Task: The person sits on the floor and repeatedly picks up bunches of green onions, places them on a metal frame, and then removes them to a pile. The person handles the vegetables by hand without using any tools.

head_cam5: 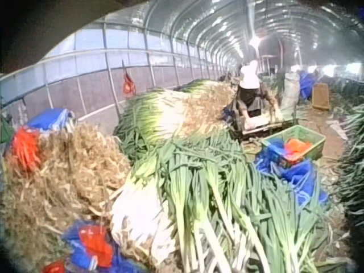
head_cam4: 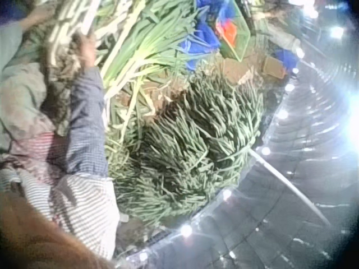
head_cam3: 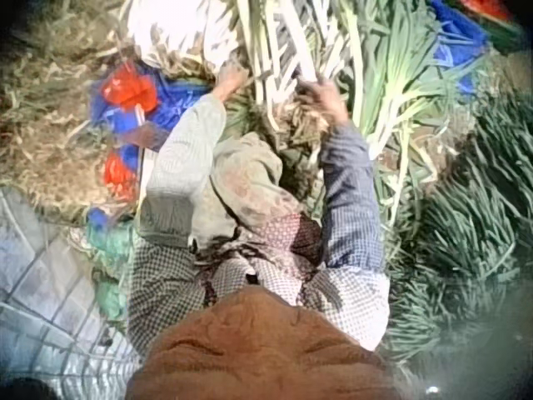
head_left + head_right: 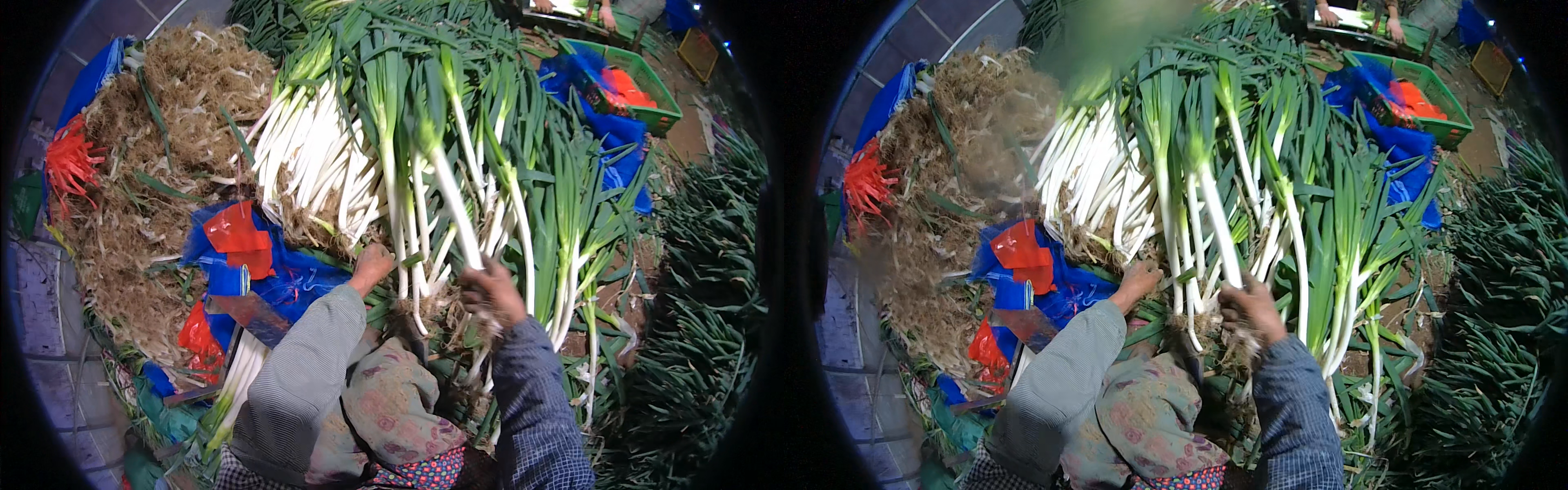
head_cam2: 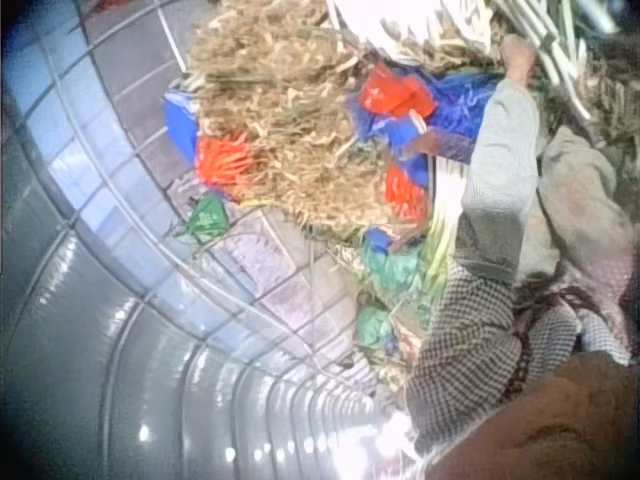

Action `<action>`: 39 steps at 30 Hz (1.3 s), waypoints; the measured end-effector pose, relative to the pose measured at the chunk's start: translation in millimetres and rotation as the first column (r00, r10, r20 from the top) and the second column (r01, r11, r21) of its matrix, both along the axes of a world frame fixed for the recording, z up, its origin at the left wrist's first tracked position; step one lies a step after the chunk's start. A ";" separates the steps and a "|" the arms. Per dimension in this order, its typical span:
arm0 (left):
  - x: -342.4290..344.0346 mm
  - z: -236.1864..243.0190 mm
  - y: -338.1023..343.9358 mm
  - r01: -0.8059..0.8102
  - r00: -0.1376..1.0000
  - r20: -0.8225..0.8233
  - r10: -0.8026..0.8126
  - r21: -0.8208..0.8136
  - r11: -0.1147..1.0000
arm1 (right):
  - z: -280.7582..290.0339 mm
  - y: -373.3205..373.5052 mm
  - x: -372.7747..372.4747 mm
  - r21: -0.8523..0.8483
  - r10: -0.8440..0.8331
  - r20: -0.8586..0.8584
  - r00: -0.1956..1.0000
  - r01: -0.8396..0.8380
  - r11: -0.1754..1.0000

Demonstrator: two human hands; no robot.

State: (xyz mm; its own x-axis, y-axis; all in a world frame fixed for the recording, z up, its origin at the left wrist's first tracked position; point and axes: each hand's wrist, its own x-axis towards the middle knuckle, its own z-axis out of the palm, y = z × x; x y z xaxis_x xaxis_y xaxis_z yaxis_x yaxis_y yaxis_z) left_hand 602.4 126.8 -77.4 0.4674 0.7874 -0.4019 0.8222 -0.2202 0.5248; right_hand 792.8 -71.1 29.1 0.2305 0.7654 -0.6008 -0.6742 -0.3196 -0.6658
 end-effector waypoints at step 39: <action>45.9 99.1 -87.8 0.095 0.941 0.254 0.225 -0.834 0.544 | -42.1 -43.5 -58.0 -0.017 0.115 0.575 0.810 -0.128 0.992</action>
